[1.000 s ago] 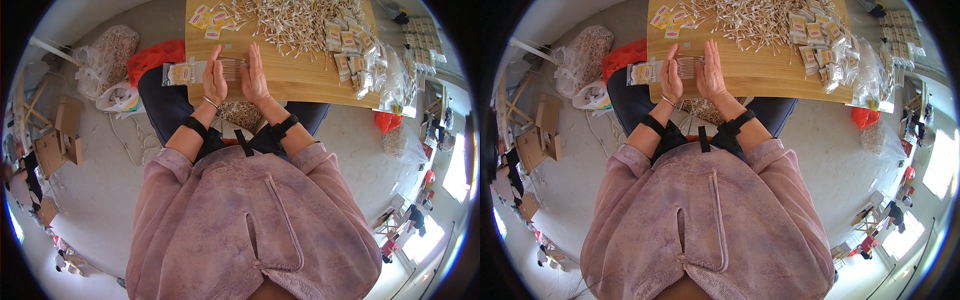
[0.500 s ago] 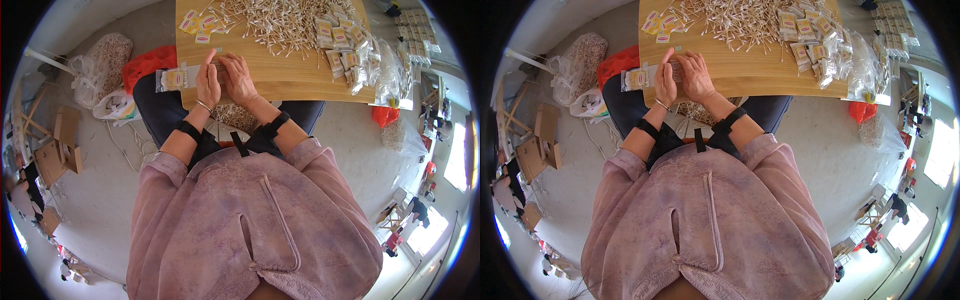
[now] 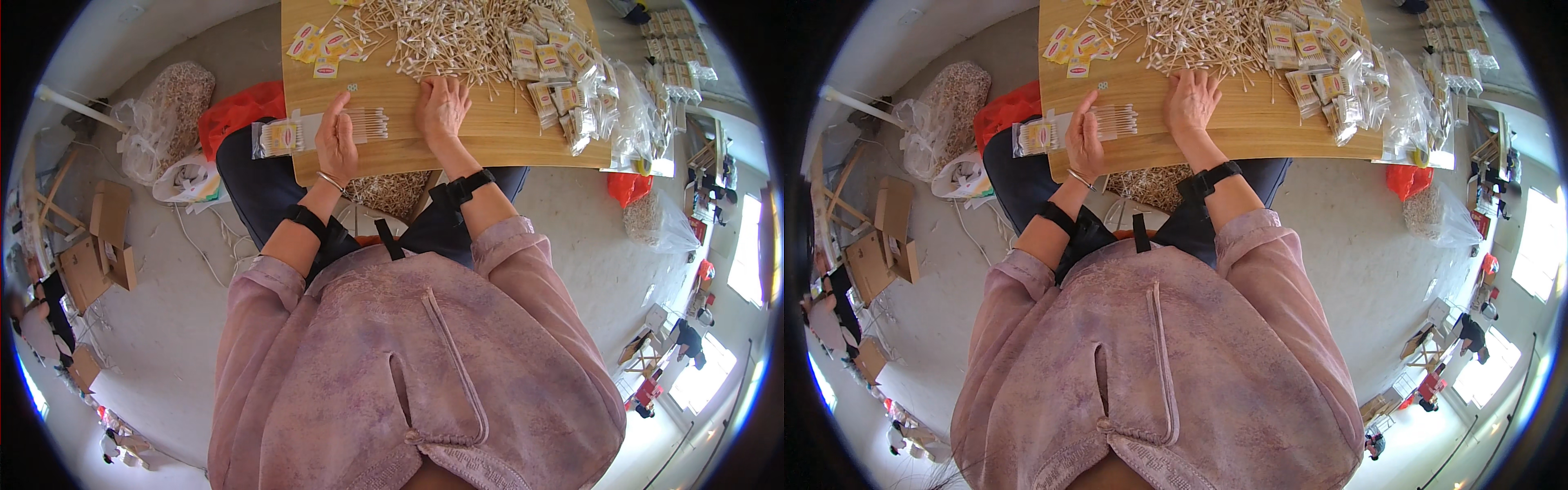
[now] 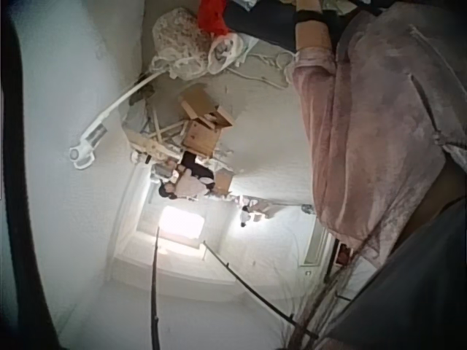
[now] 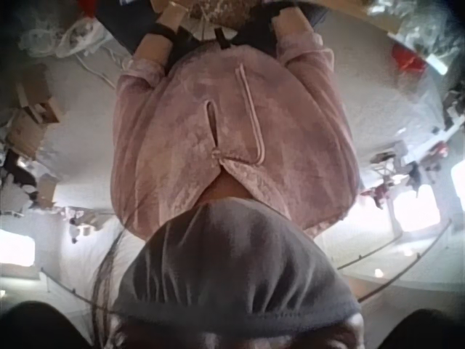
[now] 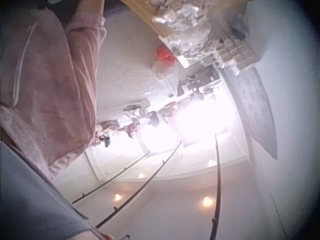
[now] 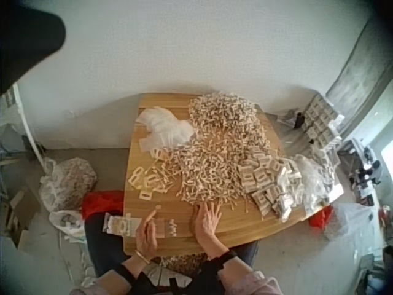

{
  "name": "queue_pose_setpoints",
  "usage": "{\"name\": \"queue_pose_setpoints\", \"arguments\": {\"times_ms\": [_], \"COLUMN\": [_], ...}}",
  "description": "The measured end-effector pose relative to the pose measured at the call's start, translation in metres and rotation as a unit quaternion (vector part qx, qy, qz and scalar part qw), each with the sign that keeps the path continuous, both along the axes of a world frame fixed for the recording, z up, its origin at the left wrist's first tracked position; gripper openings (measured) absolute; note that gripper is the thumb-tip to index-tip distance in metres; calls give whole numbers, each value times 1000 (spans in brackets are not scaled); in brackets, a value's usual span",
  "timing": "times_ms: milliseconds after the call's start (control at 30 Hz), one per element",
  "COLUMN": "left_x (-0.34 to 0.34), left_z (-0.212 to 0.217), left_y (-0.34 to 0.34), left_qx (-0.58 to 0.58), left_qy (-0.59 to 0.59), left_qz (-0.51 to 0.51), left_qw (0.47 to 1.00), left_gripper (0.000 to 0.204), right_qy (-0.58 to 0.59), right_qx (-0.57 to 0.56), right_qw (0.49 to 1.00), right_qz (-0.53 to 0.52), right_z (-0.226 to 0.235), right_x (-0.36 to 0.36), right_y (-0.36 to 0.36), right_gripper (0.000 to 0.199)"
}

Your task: Packaging cotton swabs into small plastic bags.

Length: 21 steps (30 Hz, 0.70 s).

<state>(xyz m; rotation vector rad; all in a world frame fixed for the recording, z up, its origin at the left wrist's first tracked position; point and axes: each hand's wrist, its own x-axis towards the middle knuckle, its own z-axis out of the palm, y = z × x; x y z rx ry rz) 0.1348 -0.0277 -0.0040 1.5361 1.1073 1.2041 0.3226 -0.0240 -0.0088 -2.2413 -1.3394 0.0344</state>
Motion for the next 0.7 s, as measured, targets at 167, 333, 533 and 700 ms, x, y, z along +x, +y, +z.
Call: {"name": "queue_pose_setpoints", "arguments": {"times_ms": [167,333,533,700], "left_x": [-4,-2,-2,-1], "left_z": [-2,-1,-14,-6], "left_y": [1,-1,4,3], "left_qx": [19,-145,33,16], "left_qy": [9,-7,-56,-50], "left_qz": [13,17,42,43], "left_qw": [1000,989,997,998], "left_gripper": [37,38,40,40], "right_qy": [-14,20,120,216], "right_qx": [12,53,106,95], "right_qw": [988,971,977,958], "right_qz": [152,233,144,166], "right_z": [8,13,17,15], "right_x": [-19,-24,-22,-37], "right_y": [0,-4,-13,-15], "right_gripper": [13,22,37,40]}}
